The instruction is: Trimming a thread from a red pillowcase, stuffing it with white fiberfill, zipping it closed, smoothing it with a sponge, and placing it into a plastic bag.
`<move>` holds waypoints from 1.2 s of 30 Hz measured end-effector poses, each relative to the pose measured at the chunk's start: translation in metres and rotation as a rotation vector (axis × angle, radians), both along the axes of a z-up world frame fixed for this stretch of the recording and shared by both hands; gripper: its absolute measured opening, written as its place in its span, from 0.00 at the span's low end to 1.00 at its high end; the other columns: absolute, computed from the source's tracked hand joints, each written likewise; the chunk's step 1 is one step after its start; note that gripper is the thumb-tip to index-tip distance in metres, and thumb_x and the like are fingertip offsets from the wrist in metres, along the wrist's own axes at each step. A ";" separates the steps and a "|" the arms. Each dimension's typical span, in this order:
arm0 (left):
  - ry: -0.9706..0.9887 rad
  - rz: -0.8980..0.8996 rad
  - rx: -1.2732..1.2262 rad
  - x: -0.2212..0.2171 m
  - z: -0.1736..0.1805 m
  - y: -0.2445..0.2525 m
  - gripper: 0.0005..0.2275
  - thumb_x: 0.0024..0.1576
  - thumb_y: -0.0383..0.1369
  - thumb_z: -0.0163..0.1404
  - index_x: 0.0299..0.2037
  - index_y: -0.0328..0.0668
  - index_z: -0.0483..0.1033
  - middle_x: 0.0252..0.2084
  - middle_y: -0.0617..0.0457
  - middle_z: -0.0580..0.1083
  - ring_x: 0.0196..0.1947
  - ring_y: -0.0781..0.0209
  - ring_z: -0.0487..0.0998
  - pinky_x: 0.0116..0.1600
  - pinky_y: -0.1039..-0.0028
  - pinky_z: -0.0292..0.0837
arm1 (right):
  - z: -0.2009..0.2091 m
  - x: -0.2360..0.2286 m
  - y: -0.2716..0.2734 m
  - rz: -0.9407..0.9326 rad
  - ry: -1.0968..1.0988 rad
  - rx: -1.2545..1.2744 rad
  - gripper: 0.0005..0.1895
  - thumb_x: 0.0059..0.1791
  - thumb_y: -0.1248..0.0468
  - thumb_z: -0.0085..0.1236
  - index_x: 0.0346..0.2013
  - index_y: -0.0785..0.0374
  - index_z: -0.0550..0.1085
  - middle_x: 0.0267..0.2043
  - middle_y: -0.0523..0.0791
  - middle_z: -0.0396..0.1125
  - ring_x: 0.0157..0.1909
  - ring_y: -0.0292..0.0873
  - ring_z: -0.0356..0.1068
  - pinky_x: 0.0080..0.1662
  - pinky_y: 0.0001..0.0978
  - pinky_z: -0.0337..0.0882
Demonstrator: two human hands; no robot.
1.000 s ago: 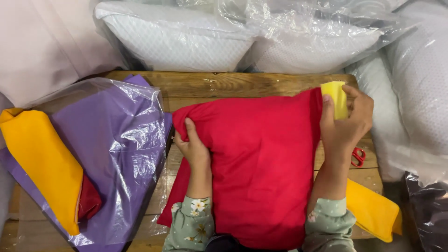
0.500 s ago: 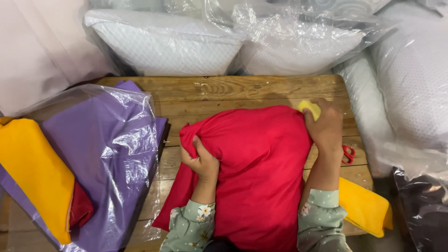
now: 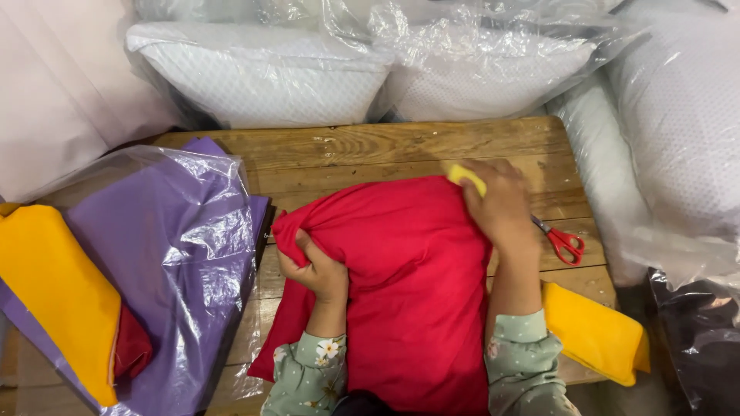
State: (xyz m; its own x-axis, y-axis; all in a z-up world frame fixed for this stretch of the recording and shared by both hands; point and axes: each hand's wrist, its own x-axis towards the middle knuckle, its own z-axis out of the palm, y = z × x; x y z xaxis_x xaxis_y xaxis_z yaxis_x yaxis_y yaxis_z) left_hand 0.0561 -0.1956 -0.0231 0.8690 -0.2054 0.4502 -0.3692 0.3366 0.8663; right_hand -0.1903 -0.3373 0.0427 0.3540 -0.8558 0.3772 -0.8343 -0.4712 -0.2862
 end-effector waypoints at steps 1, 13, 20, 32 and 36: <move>0.003 0.000 -0.001 -0.002 0.005 0.000 0.06 0.64 0.23 0.45 0.44 0.28 0.75 0.40 0.43 0.77 0.43 0.54 0.79 0.60 0.61 0.70 | -0.003 -0.017 -0.002 0.000 0.003 -0.001 0.16 0.48 0.59 0.64 0.51 0.52 0.82 0.38 0.51 0.72 0.41 0.60 0.74 0.49 0.49 0.72; -0.010 -0.019 0.051 -0.009 0.011 0.002 0.09 0.69 0.29 0.45 0.46 0.26 0.73 0.43 0.39 0.75 0.53 0.55 0.73 0.65 0.57 0.65 | 0.090 0.099 0.103 0.736 -0.372 -0.190 0.07 0.52 0.62 0.60 0.43 0.55 0.82 0.55 0.53 0.71 0.52 0.62 0.71 0.50 0.51 0.71; 0.139 0.025 0.060 -0.005 0.009 -0.003 0.09 0.68 0.29 0.46 0.52 0.30 0.73 0.48 0.45 0.76 0.52 0.57 0.76 0.63 0.64 0.67 | 0.035 -0.003 0.023 0.126 0.097 0.046 0.18 0.49 0.57 0.61 0.55 0.44 0.80 0.50 0.49 0.73 0.47 0.61 0.72 0.44 0.52 0.74; 0.105 0.003 0.091 -0.010 0.005 0.003 0.10 0.68 0.31 0.44 0.50 0.29 0.73 0.46 0.40 0.74 0.50 0.56 0.74 0.61 0.63 0.66 | 0.084 0.098 0.089 0.714 -0.331 -0.167 0.09 0.50 0.65 0.61 0.45 0.55 0.81 0.58 0.55 0.70 0.54 0.65 0.70 0.52 0.53 0.69; 0.233 0.060 0.056 -0.007 0.013 -0.002 0.10 0.68 0.32 0.47 0.51 0.29 0.73 0.49 0.43 0.76 0.53 0.59 0.75 0.64 0.65 0.66 | 0.051 0.034 0.031 0.324 -0.092 -0.023 0.18 0.50 0.62 0.61 0.55 0.48 0.80 0.54 0.53 0.72 0.53 0.63 0.71 0.55 0.49 0.69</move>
State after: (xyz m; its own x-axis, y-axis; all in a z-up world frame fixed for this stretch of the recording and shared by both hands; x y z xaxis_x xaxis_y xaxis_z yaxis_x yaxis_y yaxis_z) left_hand 0.0490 -0.1980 -0.0097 0.9593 -0.1693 0.2260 -0.1755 0.2696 0.9468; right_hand -0.1564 -0.3066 0.0935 0.5694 -0.6956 0.4380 -0.6115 -0.7146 -0.3397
